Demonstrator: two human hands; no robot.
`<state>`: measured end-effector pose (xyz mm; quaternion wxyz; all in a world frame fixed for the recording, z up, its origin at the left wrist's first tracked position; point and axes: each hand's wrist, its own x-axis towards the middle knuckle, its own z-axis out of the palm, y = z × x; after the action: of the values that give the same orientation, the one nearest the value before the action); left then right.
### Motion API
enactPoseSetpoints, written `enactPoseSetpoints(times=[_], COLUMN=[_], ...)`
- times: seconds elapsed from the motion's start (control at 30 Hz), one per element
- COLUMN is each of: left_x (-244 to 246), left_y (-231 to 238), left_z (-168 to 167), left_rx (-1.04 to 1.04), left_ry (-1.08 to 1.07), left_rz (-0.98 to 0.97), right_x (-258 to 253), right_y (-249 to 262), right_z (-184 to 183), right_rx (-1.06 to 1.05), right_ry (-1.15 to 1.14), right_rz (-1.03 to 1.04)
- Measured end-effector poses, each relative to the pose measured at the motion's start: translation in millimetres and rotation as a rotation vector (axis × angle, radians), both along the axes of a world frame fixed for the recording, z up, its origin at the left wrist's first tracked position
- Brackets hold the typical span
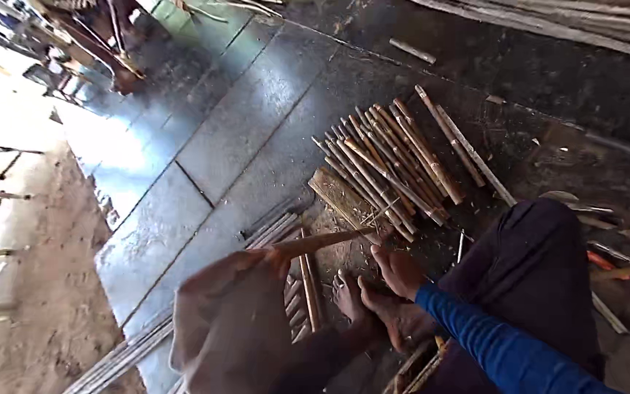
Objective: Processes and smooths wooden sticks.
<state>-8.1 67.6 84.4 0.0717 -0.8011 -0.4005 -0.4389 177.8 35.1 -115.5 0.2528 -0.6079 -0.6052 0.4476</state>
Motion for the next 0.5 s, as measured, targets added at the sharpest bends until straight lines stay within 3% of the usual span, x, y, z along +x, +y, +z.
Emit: enactPoseSetpoints(times=[0.1,0.2,0.27,0.4,0.5], left_x=[-8,-2,7,11,14], left_y=[3,0,5,-4,1], left_z=[-3,-6,-7,-9,-11], left_rx=[0.002,0.014,0.008,-0.024,0.017], left_ry=[0.017,-0.039,-0.04,-0.063,-0.09], left_rz=[-0.045,-0.027,-0.033,-0.124,-0.148], right_x=[1,0,2,0,-1], right_y=[4,1,10,8,9], right_z=[14,-6,10,-9,3], right_rx=[0.14,-0.018,0.019,-0.035,0.154], right_ry=[-0.064,-0.043,-0.052,0.002,-0.007], right_rz=[0.058,-0.014,0.009,-0.031,-0.012])
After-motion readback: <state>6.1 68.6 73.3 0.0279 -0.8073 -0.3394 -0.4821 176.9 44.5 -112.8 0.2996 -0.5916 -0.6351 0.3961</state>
